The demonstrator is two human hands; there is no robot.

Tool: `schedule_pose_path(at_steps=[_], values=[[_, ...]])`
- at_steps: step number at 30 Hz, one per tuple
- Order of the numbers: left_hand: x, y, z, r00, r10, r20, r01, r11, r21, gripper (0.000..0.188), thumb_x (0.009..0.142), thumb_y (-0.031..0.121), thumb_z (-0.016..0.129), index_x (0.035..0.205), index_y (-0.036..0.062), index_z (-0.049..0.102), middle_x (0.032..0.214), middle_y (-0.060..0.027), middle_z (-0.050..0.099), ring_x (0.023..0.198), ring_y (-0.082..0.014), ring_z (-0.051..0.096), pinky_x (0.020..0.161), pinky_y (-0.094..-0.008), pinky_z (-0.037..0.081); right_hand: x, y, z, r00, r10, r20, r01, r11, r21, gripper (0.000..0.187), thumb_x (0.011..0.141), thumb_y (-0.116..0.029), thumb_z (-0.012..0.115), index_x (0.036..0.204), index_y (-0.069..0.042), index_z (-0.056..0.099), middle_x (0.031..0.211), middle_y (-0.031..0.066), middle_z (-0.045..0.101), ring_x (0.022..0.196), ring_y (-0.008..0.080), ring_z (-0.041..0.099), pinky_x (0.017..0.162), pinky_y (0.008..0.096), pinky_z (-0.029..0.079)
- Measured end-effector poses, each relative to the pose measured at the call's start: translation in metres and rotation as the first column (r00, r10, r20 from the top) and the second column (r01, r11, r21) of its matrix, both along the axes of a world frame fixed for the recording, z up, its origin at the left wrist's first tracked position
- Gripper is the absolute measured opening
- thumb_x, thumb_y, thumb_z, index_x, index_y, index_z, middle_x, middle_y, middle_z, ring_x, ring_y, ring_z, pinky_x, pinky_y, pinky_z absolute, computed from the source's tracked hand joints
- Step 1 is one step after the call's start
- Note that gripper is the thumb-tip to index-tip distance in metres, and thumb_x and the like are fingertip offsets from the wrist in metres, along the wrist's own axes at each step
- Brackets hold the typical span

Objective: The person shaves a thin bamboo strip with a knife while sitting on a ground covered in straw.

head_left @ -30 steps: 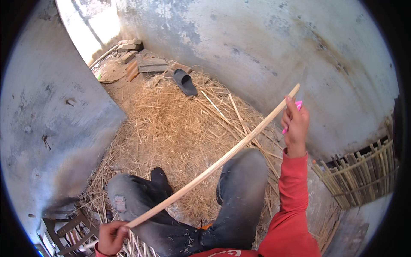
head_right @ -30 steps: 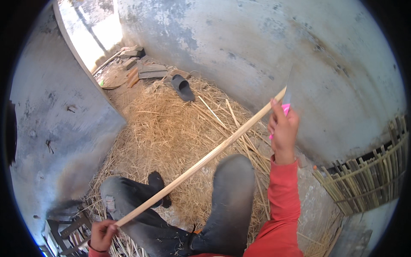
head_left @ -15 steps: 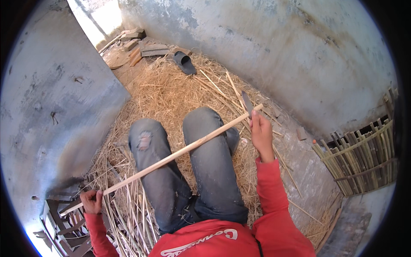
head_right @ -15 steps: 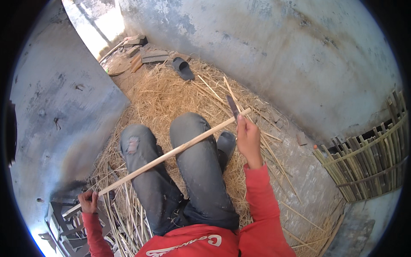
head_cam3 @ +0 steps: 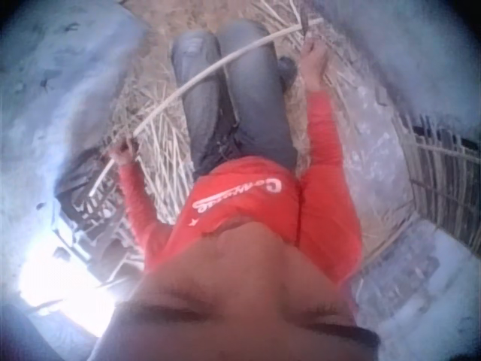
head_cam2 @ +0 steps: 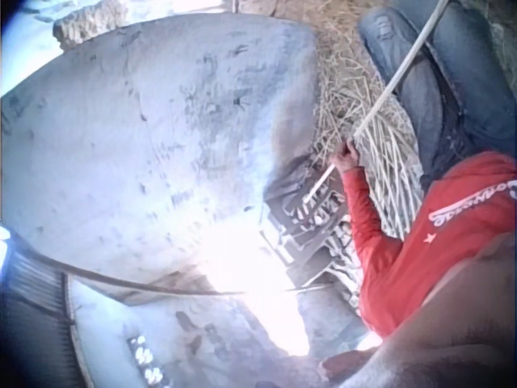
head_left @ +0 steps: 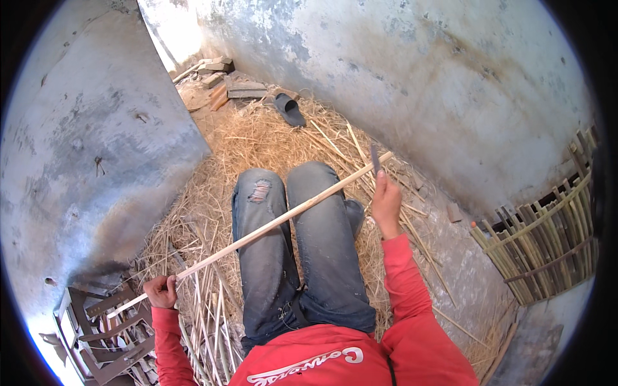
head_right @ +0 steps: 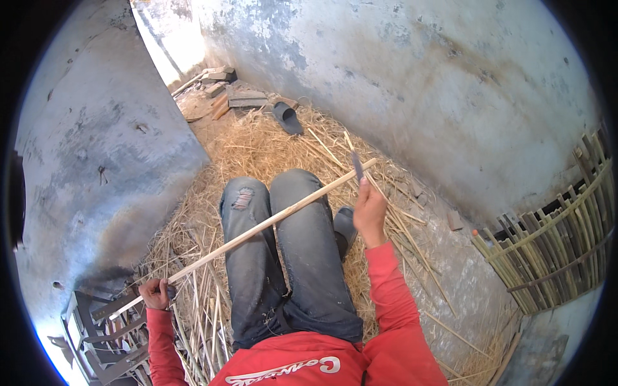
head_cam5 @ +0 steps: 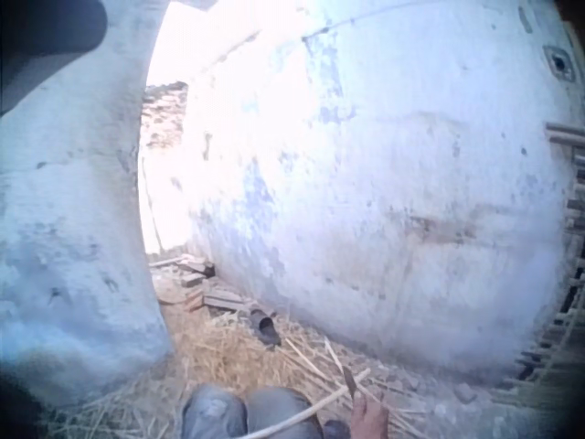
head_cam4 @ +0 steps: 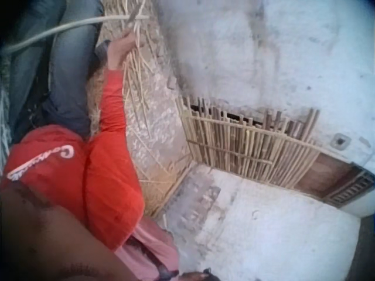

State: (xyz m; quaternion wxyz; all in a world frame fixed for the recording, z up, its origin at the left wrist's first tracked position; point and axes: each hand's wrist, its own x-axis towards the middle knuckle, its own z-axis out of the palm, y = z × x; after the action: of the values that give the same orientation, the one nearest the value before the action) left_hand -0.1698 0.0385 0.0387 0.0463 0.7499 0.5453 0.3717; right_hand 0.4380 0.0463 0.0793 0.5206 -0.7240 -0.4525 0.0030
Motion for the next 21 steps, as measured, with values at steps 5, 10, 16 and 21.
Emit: schedule_pose_path(at_steps=[5,10,16,21], values=[[0.0,0.006,-0.013,1.0,-0.016,-0.002,0.016,1.0,0.013,0.037,0.09,0.02,0.073,0.061,0.0023,0.061,0.049,-0.0105,0.046,0.041,-0.0233,0.045,0.045,-0.0349,0.034,-0.002,-0.007,0.012,0.994,0.108,0.027,-0.106,0.993,-0.051,0.05,0.109,-0.031,0.046,0.075,0.003,0.061,0.052,0.0145,0.045,0.045,0.0242,0.042,0.047,0.0451,0.032],[0.02,0.011,-0.012,1.0,-0.025,-0.003,0.025,1.0,0.017,0.036,0.089,0.018,0.073,0.06,0.0019,0.059,0.049,-0.0114,0.046,0.041,-0.0249,0.045,0.045,-0.0353,0.034,-0.021,-0.001,0.007,0.979,0.176,0.1,-0.162,0.977,-0.135,0.047,0.109,-0.028,0.046,0.078,0.002,0.064,0.052,0.0116,0.05,0.045,0.0228,0.044,0.047,0.0426,0.035],[0.047,0.016,-0.009,0.998,-0.057,-0.006,0.057,0.997,0.057,0.037,0.09,0.021,0.074,0.061,0.0018,0.06,0.05,-0.0117,0.047,0.042,-0.0254,0.047,0.045,-0.0356,0.035,0.009,0.008,0.026,0.999,-0.037,0.036,0.044,0.975,-0.217,0.038,0.106,-0.023,0.048,0.086,0.001,0.069,0.061,0.0195,0.058,0.054,0.0299,0.057,0.053,0.0444,0.043],[0.042,0.019,-0.01,0.999,-0.039,-0.011,0.039,0.996,0.074,0.035,0.09,0.02,0.073,0.061,0.0029,0.062,0.05,-0.0118,0.048,0.041,-0.0258,0.048,0.044,-0.0356,0.035,-0.009,0.006,0.03,0.97,0.126,0.207,-0.132,0.991,0.017,0.038,0.107,-0.025,0.046,0.096,0.0,0.073,0.058,0.0211,0.058,0.049,0.0336,0.056,0.05,0.0458,0.042]])
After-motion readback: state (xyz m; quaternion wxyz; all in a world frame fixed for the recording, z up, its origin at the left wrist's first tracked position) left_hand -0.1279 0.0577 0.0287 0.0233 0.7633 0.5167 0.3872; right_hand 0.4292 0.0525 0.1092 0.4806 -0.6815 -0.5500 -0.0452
